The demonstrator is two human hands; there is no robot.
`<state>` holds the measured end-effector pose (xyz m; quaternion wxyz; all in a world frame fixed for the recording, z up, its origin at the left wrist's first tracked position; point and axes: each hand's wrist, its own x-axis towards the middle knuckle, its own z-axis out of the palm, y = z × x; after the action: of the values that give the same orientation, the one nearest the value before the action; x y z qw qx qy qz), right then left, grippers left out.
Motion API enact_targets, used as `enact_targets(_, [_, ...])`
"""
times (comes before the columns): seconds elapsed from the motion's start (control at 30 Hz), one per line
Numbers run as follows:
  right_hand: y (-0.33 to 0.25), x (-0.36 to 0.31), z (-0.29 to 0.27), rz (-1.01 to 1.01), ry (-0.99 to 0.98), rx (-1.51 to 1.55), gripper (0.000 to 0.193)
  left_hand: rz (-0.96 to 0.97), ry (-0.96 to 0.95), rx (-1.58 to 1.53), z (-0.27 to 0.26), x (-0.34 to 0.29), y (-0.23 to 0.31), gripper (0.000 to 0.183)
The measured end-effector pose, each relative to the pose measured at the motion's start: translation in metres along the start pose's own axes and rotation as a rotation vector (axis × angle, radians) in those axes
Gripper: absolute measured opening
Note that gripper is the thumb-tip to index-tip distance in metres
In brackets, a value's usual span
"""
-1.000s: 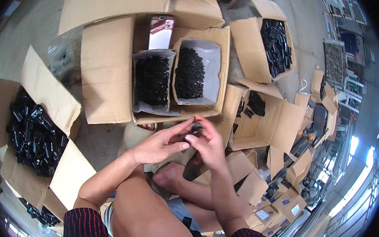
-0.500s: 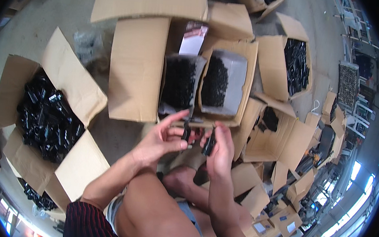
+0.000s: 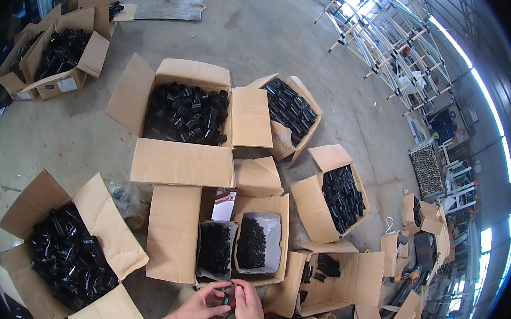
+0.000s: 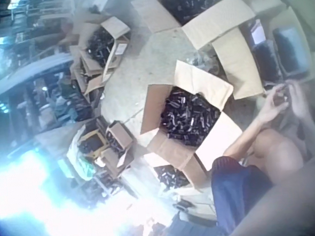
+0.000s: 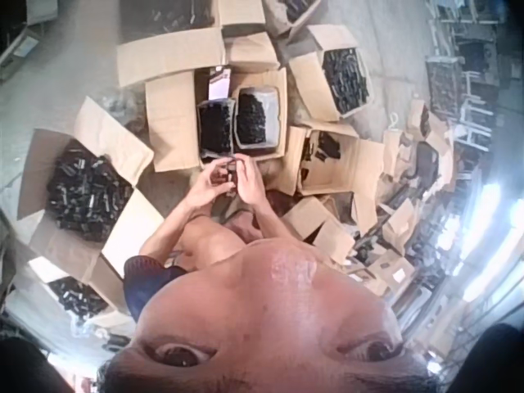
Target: The person assembles small black plastic components by taking a main housing and inserting a small black pin into a specific slot on each piece before placing them into a separate cardboard box.
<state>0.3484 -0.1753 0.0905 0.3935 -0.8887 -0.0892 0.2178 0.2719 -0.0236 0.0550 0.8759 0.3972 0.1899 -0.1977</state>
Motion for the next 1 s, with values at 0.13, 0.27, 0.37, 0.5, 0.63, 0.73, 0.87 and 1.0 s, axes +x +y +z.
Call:
enact_targets(0.13, [-0.009,-0.004,0.004,-0.045,0.053,-0.075,0.031,0.05,0.005,0.068,-0.005,0.003,-0.008,0.075])
enact_targets(0.27, [-0.006,-0.006,0.01,-0.014,0.062,-0.048,0.034,0.059,-0.022,0.057,-0.005,0.004,-0.009,0.072])
enact_targets(0.37, [0.017,-0.005,0.017,0.096,0.035,0.106,0.038,0.162,-0.025,0.105,-0.007,0.009,-0.016,0.071])
enact_targets(0.5, [0.021,-0.001,0.012,0.164,-0.069,0.141,0.04,0.183,-0.013,0.069,-0.009,0.008,-0.022,0.072])
enact_targets(0.63, [0.01,0.001,0.004,0.213,-0.103,0.228,0.037,0.225,-0.027,0.084,-0.009,0.011,-0.021,0.071])
enact_targets(0.73, [0.0,-0.002,-0.001,0.199,-0.087,0.213,0.038,0.133,-0.035,0.084,-0.008,0.009,-0.013,0.07])
enact_targets(0.87, [0.0,-0.001,-0.003,0.209,-0.119,0.203,0.038,0.104,-0.027,0.067,-0.008,0.005,-0.015,0.07])
enact_targets(1.0, [0.009,0.0,0.0,0.183,-0.118,0.299,0.038,0.146,-0.01,0.121,-0.007,0.005,-0.016,0.07])
